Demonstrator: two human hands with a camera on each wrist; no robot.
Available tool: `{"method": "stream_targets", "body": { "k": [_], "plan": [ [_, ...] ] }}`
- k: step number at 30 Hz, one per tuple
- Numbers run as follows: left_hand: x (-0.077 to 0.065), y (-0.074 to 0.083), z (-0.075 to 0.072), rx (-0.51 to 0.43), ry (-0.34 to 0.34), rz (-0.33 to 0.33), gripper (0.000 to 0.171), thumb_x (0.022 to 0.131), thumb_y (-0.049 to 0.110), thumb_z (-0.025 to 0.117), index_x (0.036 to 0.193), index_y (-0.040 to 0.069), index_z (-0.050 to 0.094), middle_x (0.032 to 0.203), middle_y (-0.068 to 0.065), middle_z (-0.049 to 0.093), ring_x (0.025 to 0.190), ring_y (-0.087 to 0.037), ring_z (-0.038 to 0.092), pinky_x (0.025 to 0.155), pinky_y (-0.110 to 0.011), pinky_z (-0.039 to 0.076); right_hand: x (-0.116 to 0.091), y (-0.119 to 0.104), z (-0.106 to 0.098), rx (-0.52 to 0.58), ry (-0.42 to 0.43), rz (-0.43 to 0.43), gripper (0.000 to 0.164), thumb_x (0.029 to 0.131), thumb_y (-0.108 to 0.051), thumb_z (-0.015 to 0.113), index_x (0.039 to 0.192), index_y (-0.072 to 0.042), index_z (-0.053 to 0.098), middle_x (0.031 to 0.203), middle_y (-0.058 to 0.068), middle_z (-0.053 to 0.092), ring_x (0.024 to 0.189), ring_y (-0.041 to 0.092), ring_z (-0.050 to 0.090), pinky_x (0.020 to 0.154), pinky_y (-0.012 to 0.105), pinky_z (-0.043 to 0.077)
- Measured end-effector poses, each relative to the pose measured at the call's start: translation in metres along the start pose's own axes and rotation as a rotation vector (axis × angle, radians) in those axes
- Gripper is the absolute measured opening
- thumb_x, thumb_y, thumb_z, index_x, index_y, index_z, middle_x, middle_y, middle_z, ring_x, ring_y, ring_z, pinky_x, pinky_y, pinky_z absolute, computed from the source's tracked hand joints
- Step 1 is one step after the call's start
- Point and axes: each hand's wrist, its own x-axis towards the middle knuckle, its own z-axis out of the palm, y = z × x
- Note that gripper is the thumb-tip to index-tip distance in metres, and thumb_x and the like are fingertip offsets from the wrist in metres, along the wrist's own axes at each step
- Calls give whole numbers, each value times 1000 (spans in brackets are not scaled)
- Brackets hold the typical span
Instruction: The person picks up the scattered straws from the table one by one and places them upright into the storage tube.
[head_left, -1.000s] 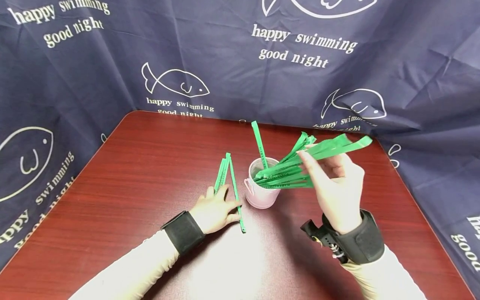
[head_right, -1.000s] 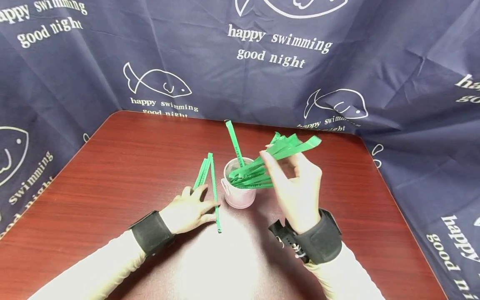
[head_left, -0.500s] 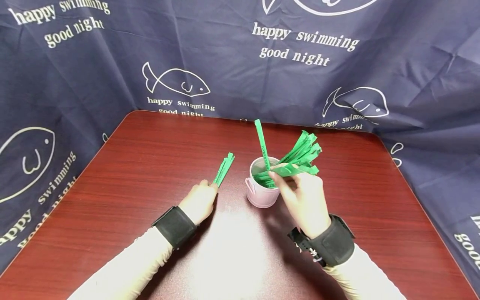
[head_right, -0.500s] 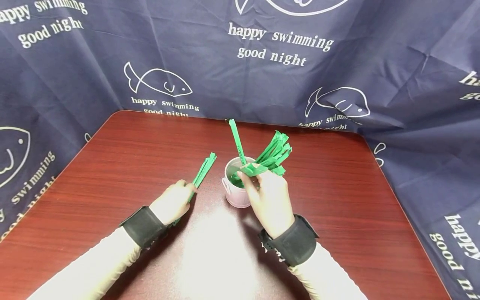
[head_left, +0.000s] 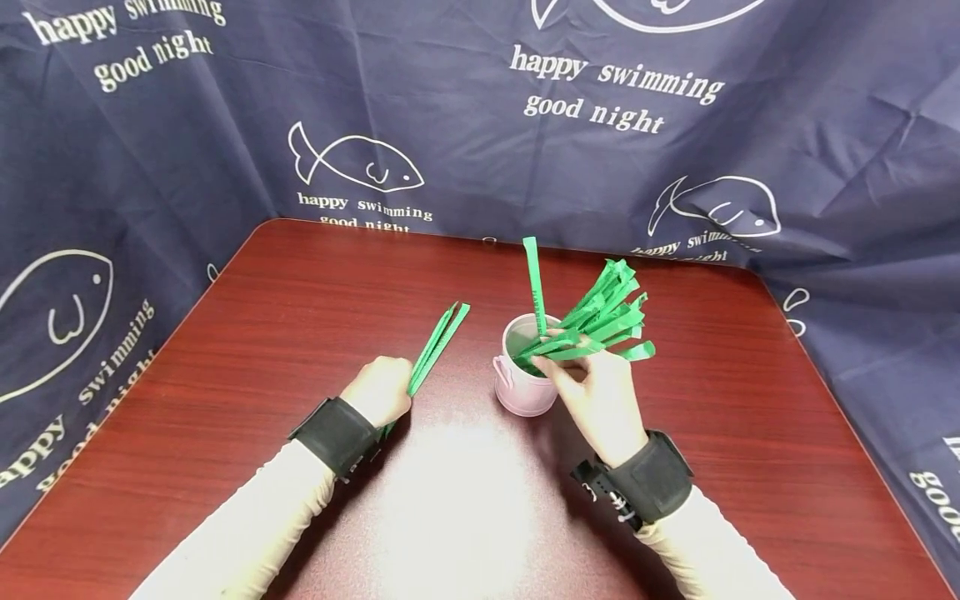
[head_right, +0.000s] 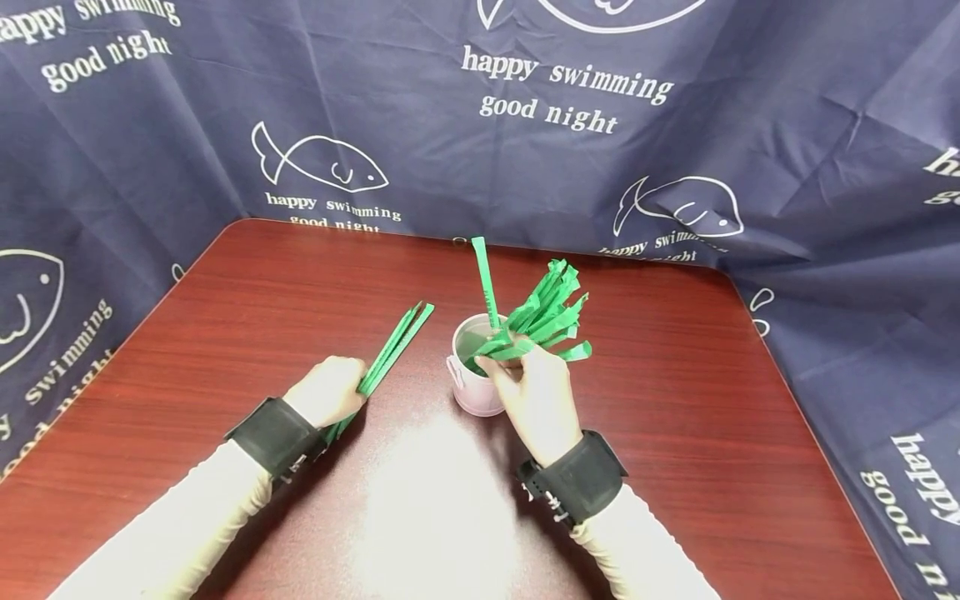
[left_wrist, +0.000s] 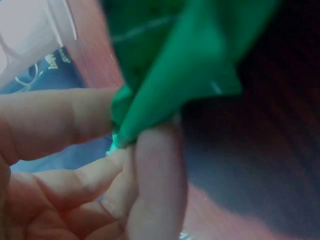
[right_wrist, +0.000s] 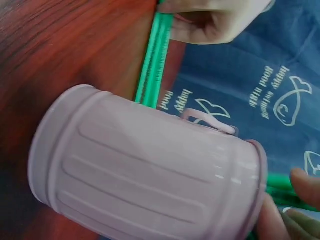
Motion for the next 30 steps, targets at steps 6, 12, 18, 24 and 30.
{"method": "stream_targets", "body": {
  "k": [6, 12, 18, 24, 30],
  "plan": [
    [3, -7, -3, -67, 7, -8, 7, 73, -1, 64, 72, 4, 60, 65, -5, 58, 62, -19, 54, 61, -38, 52, -4, -17, -25, 99, 93, -10, 57, 70, -6, 88, 123, -6, 66, 108, 8, 74, 80, 4, 71, 69, 11, 53],
    [0, -1, -10, -271, 167, 21, 18, 85, 6, 70, 101, -1, 67, 87, -12, 70, 79, -23, 68, 73, -40, 56, 0, -35, -44, 222, 258, -185, 60, 64, 0, 89, 120, 1, 67, 101, 14, 71, 88, 9, 68, 77, 18, 52],
    [-4, 27, -26, -466, 421, 320, 25, 87, 4, 71, 111, -2, 64, 92, -12, 69, 74, -19, 69, 70, -33, 58, 9, -54, -50, 353, 271, -220, 48, 73, 9, 79, 119, 6, 67, 113, 0, 72, 96, 13, 68, 84, 24, 53],
    [-8, 65, -34, -432, 493, 629, 25, 85, 1, 73, 109, 3, 65, 92, -5, 66, 76, -12, 65, 71, -24, 55, 18, -64, -52, 634, 132, -149, 57, 80, 16, 69, 134, 4, 56, 120, 6, 71, 99, 16, 71, 87, 26, 55],
    [-16, 81, -39, -296, 517, 766, 25, 88, 4, 71, 113, 3, 66, 102, -5, 67, 92, -15, 62, 84, -23, 52, 19, -74, -50, 819, 200, -117, 46, 77, 19, 70, 122, 14, 59, 96, 15, 76, 72, 20, 73, 65, 28, 59]
  ]
}}
